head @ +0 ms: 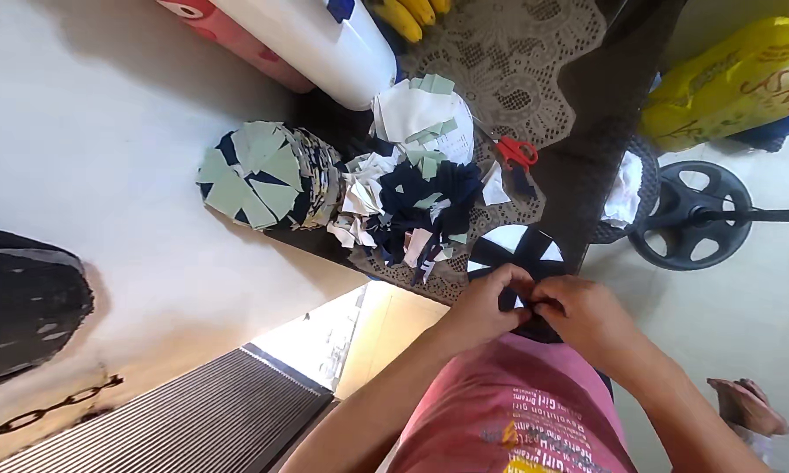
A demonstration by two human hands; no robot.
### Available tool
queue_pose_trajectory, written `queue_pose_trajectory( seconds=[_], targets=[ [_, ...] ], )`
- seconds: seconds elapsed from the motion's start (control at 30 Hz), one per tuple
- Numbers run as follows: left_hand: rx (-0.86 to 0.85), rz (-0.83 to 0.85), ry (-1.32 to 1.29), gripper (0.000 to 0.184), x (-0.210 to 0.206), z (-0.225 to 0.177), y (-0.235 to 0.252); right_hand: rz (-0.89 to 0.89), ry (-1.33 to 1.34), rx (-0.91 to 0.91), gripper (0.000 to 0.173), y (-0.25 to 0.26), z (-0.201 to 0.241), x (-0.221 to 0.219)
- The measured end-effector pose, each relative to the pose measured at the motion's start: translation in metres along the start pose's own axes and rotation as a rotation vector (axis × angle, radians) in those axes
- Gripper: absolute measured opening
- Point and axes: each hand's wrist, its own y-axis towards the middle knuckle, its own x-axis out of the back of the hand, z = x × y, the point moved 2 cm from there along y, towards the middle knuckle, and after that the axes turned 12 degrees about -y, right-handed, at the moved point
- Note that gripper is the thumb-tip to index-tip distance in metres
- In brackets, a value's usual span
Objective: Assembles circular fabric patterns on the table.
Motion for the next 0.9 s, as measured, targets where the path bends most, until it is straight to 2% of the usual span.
queue_pose_trajectory(
  seconds=[0.1,0.23,0.33,0.47,0.5,0.57,0.63,0.73,0.83,0.9],
  targets=[
    [0.058,-0.011,0.163,0.02,-0.003,-0.008,0.004,-0.079,-0.097,0.025,0.008,-0.001,0.005,0.002],
    [-0.002,-0.041,0.167,0.021,-0.005,-0.006,0.004,-0.106,0.012,0.0,0.012,0.001,-0.002,0.003],
    [0.013,-0.096,-0.071,0.013,-0.006,-0.005,0.001,-0.123,0.418,-0.116,0.02,0.002,-0.016,-0.007],
    [0.14,-0.149,-0.48,0.009,-0.007,-0.009,0.002,0.046,1.165,-0.359,0.047,-0.003,-0.031,-0.035],
    [0.155,-0.16,-0.515,0.01,-0.006,-0.009,0.002,0.073,1.263,-0.425,0.049,-0.005,-0.031,-0.041],
    [0.185,-0.174,-0.552,0.016,-0.003,-0.007,0.002,0.146,1.367,-0.435,0.044,-0.01,-0.034,-0.051],
    [0.206,-0.169,-0.547,0.022,0.001,-0.005,0.002,0.173,1.393,-0.434,0.03,-0.011,-0.038,-0.058],
    [0.254,-0.192,-0.397,0.02,0.008,-0.001,0.005,0.084,1.261,-0.503,0.013,-0.007,-0.033,-0.057],
    [0.305,-0.222,0.032,0.022,0.019,0.005,0.016,0.02,0.936,-0.568,0.011,0.006,-0.029,-0.058],
    [0.348,-0.266,0.254,0.022,0.023,0.007,0.028,0.054,0.744,-0.596,0.013,0.02,-0.03,-0.059]
  ],
)
